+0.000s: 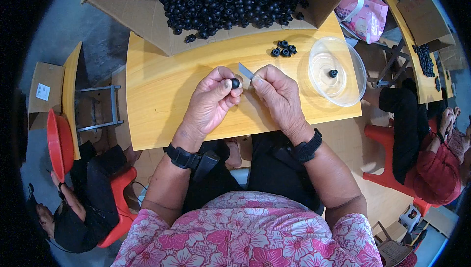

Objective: Manually trimming excess material from small black rubber components using a utility knife.

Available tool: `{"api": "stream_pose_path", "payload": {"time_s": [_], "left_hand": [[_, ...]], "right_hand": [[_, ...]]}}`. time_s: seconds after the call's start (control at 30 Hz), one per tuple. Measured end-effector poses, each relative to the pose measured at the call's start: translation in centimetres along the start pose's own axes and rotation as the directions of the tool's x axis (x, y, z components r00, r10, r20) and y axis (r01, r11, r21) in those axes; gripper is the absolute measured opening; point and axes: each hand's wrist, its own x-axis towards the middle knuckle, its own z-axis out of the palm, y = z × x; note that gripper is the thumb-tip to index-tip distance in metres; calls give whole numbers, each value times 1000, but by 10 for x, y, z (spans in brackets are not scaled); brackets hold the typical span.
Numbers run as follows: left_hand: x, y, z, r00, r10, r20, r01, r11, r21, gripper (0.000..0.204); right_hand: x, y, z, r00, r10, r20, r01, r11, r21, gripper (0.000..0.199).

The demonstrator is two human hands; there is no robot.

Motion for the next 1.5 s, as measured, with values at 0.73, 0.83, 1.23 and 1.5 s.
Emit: {"api": "stream_pose_path", "payload": {"time_s": [0.73,0.83,1.23,1.5], "left_hand": [[0,0,1,999,-2,38,-1,996,86,12],[0,0,0,1000,4,18,-6,997,80,11],[1,0,1,1000,3,-10,-3,1000,-16,12],[1,1,-2,999,7,31,-5,997,-71,11]], "right_hand": [[13,-1,3,999,-45,22,47,993,-106,18],[11,-7,5,1000,13,18,-11,994,-110,18],[-3,-1,9,989,-137,51,143,979,-143,22],[-4,3,18,972,-236,5,229,937,-263,14]]}}
